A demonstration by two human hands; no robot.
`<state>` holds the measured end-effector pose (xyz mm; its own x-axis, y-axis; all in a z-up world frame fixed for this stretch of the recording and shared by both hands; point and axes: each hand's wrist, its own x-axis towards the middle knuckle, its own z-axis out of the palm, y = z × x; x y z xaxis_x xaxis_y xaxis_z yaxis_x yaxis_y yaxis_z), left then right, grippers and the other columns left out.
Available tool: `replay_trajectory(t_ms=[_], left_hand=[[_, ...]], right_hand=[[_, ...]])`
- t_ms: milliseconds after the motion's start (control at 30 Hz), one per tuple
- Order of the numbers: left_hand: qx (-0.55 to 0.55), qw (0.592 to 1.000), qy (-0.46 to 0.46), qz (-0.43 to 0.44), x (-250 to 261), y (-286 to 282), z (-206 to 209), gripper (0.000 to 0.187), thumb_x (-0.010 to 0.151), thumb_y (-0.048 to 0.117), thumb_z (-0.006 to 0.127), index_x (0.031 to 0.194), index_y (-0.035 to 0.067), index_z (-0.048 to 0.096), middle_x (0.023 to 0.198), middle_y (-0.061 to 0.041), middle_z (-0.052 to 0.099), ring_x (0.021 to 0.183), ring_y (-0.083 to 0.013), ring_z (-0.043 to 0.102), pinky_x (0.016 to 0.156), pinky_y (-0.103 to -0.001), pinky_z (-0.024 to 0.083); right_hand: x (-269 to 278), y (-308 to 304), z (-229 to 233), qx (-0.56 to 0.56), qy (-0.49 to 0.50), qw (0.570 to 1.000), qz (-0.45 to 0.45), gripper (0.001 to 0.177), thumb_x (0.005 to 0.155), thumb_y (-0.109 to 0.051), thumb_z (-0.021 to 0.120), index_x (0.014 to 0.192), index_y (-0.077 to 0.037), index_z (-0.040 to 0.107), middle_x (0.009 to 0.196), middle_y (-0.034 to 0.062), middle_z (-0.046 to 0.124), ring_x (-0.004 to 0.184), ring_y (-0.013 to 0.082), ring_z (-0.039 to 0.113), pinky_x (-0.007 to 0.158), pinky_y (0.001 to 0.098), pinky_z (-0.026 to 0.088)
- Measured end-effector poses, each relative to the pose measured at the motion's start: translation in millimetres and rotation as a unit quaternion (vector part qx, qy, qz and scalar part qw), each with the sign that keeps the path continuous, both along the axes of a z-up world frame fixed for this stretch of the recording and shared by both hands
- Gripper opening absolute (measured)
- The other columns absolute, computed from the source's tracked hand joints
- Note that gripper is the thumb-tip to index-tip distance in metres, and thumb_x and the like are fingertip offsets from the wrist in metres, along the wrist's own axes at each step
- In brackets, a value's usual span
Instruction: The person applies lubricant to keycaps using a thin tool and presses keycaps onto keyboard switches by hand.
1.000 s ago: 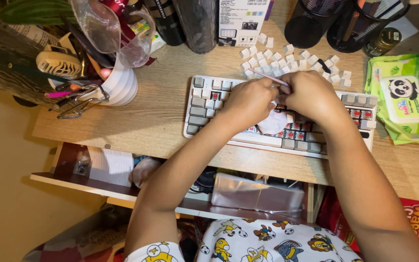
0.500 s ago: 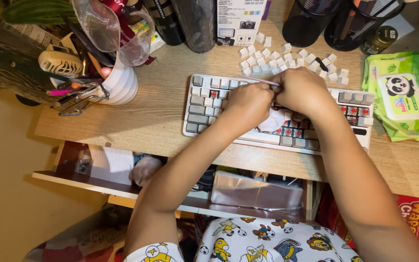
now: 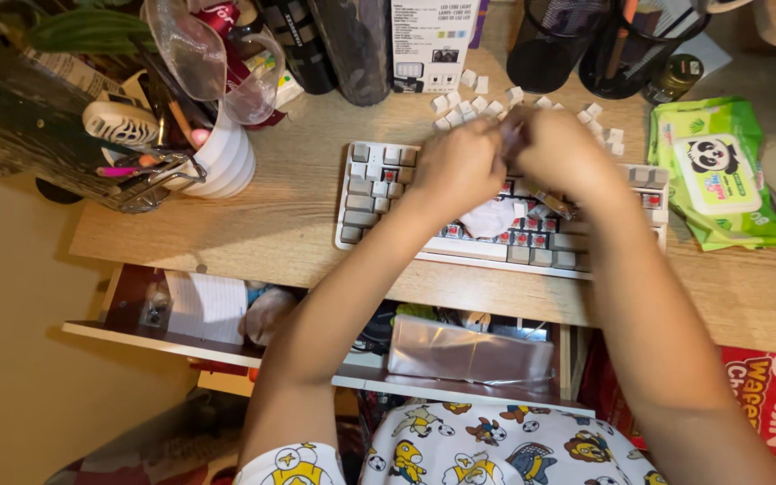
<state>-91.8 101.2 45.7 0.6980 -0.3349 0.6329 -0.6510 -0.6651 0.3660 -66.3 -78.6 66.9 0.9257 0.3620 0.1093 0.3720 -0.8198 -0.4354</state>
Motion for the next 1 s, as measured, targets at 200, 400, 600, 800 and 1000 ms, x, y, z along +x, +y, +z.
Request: replay_trajectory(t_ms=[200, 400, 600, 800, 1000], left_hand=[[-0.022, 0.996, 0.081, 0.022, 26.1, -22.4, 5.4, 0.014, 0.077, 0.016, 0.072, 0.089, 0.009, 0.074, 0.091, -0.012, 0.071, 0.081, -0.0356, 0.071, 0.072, -0.050, 0.056], [-0.023, 0.998, 0.058, 0.018, 55.2, -41.7, 6.8, 0.011, 0.078, 0.012, 0.071, 0.088, 0.010, 0.075, 0.092, -0.012, 0.072, 0.086, -0.0347, 0.072, 0.074, -0.048, 0.057], [-0.005, 0.992, 0.103, 0.069, 91.8, -40.2, -4.4, 0.016, 0.073, 0.007, 0.068, 0.086, 0.012, 0.076, 0.090, -0.012, 0.075, 0.085, -0.0324, 0.074, 0.077, -0.045, 0.057], [0.059, 0.979, 0.135, 0.138, 106.8, -36.6, -12.9, 0.009, 0.077, 0.009, 0.071, 0.082, 0.010, 0.078, 0.090, -0.016, 0.075, 0.085, -0.0349, 0.074, 0.078, -0.046, 0.059], [0.091, 0.976, 0.139, 0.142, 125.8, -46.7, -24.0, 0.014, 0.070, 0.008, 0.071, 0.082, 0.008, 0.078, 0.087, -0.018, 0.074, 0.084, -0.0374, 0.074, 0.074, -0.046, 0.060]], right_hand=[[14.5, -37.7, 29.6, 0.163, 0.010, 0.984, -0.070, 0.021, 0.098, -0.019, 0.066, 0.106, -0.002, 0.074, 0.084, 0.0159, 0.074, 0.071, 0.0242, 0.072, 0.068, 0.0369, 0.055], [15.8, -46.7, 36.4, 0.102, -0.022, 0.993, -0.063, 0.020, 0.096, -0.021, 0.073, 0.097, -0.001, 0.077, 0.075, 0.0177, 0.071, 0.064, 0.0259, 0.068, 0.066, 0.0391, 0.052], [20.0, -58.5, 31.6, 0.104, -0.058, 0.989, -0.085, 0.023, 0.094, -0.025, 0.080, 0.101, -0.004, 0.079, 0.075, 0.0166, 0.070, 0.061, 0.0244, 0.066, 0.065, 0.0374, 0.051], [38.1, -57.6, 14.6, 0.146, -0.031, 0.986, -0.080, 0.014, 0.095, -0.015, 0.075, 0.103, -0.004, 0.079, 0.077, 0.0125, 0.073, 0.067, 0.0171, 0.068, 0.065, 0.0336, 0.052], [65.9, -50.8, 0.4, 0.180, -0.009, 0.982, -0.050, 0.017, 0.093, 0.002, 0.066, 0.107, 0.002, 0.075, 0.086, 0.0130, 0.076, 0.077, 0.0193, 0.075, 0.072, 0.0314, 0.057]])
